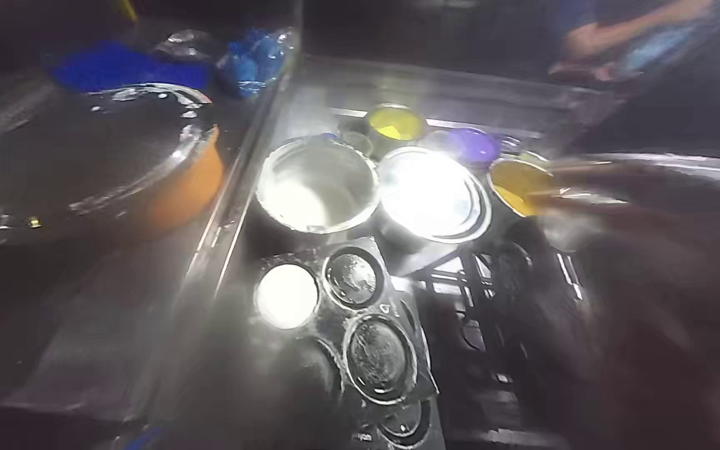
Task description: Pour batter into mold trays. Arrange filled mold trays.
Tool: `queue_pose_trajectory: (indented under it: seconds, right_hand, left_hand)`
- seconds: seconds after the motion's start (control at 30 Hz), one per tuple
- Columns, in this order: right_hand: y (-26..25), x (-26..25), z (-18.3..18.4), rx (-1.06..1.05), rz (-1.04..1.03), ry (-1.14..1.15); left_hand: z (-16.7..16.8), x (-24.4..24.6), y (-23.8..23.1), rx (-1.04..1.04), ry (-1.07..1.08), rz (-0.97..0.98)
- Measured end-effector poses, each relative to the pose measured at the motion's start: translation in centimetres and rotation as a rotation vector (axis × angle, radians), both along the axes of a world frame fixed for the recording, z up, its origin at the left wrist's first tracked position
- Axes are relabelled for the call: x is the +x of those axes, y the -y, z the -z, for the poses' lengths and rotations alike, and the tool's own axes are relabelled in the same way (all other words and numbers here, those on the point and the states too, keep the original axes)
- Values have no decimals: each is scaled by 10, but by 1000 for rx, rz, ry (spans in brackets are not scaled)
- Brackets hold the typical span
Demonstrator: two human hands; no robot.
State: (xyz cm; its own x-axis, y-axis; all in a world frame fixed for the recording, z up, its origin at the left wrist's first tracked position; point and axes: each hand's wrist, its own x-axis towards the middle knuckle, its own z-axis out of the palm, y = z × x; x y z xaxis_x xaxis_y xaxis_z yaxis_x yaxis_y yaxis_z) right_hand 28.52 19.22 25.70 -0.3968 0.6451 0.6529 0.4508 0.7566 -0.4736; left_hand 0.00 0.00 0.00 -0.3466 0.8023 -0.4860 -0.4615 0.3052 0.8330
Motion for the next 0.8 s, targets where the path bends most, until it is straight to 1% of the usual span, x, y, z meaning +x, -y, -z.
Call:
queue_pose_trajectory:
  seconds: [0.03,0.07,0.1,0.13,0.17,0.2,0.23,0.27,0.3,0.33,0.37,0.4,0.5,0.53,0.57,0.63,0.67,0.73,0.8]
  right_hand:
    - [-34,-26,18,-93,-92,129]
    - [-66,-55,35,-214,-167,235]
    - [-97,-84,53,-333,-226,340]
    - [-128,-113,77,-423,-256,463]
    - [-156,-139,104,-487,-251,603]
    - [-180,-161,131,-544,-225,749]
    - [-195,-179,152,-606,-191,879]
    - [-201,-189,167,-682,-149,974]
    - [-199,-193,173,-772,-82,1009]
    - [-196,-192,178,-857,-9,965]
    - [-196,-191,188,-899,24,908]
    - [-197,-194,192,-876,12,959]
    - [-195,-209,191,-776,-80,1171]
    - [-196,-212,198,-699,-113,1268]
    - [-200,-217,206,-647,-124,1354]
    - [-216,-234,220,-688,-71,1494]
    - [-227,-243,225,-681,-54,1591]
    - [-241,-254,238,-565,-89,1809]
    - [-241,-259,243,-446,-176,1906]
  left_hand:
    - [18,-6,3,25,20,36]
    - [47,-13,9,136,53,75]
    - [66,-17,10,203,54,107]
    - [88,-22,14,291,62,122]
    - [100,-24,18,366,59,130]
    - [92,-24,17,355,76,127]
    - [60,-21,11,200,88,110]
    - [33,-20,5,62,90,123]
    - [16,-18,1,21,84,133]
    - [17,-16,1,69,92,121]
    - [26,-18,4,149,93,125]
    - [35,-19,5,220,97,118]
    - [56,-20,11,289,96,97]
    - [62,-18,17,273,121,105]
    - [54,-17,18,195,122,99]
    - [32,-17,14,29,92,91]
    - [28,-16,11,0,89,72]
    - [26,-15,10,-2,76,50]
    - [26,-16,9,5,69,46]
